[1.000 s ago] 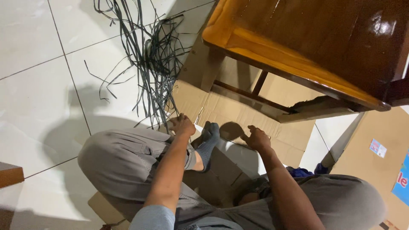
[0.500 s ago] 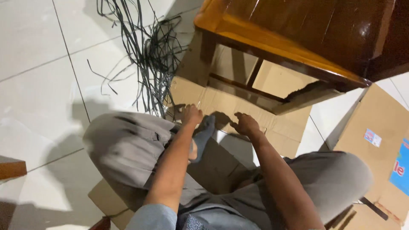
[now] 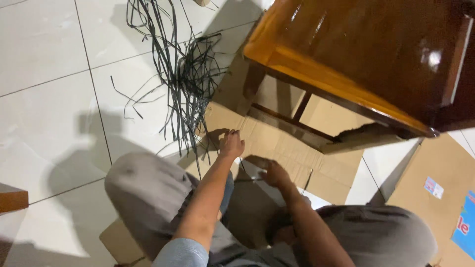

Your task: Cleaning a wooden chair with a cloth and then wrapping the legs with black plastic strips.

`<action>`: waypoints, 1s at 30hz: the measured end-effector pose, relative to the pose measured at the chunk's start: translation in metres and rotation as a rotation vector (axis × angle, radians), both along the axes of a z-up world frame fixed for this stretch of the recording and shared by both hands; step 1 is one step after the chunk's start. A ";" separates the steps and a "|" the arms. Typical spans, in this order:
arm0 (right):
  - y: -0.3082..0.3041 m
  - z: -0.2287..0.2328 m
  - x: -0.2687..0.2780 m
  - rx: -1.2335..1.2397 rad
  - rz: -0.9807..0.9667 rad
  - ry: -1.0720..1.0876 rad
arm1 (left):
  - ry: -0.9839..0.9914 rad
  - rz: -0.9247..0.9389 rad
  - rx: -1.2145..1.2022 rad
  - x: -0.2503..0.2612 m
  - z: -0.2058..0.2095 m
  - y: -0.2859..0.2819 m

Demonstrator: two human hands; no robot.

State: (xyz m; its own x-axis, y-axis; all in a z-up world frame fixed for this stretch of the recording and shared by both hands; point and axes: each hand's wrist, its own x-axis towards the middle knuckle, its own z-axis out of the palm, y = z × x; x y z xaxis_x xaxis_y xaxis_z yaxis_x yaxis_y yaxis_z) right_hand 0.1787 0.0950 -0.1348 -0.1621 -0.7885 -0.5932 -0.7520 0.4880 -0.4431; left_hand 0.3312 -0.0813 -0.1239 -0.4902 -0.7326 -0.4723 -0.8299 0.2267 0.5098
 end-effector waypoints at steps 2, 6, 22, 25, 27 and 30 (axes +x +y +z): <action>0.005 -0.037 0.006 0.063 0.053 0.096 | -0.162 0.059 -0.186 0.006 -0.050 -0.028; 0.008 -0.067 0.030 0.038 0.035 0.093 | -0.102 0.161 -0.299 0.016 -0.005 -0.069; 0.011 -0.063 0.061 -0.066 0.254 0.289 | -0.151 -0.246 -0.735 0.046 -0.218 -0.248; 0.008 -0.054 0.063 0.027 0.248 0.265 | -0.288 -0.119 -0.555 0.082 -0.159 -0.238; -0.001 -0.040 0.062 0.141 0.163 0.233 | -0.479 -0.122 -0.371 0.094 -0.095 -0.236; -0.019 -0.008 0.061 0.355 0.120 0.150 | -0.449 0.015 -0.481 0.131 -0.096 -0.230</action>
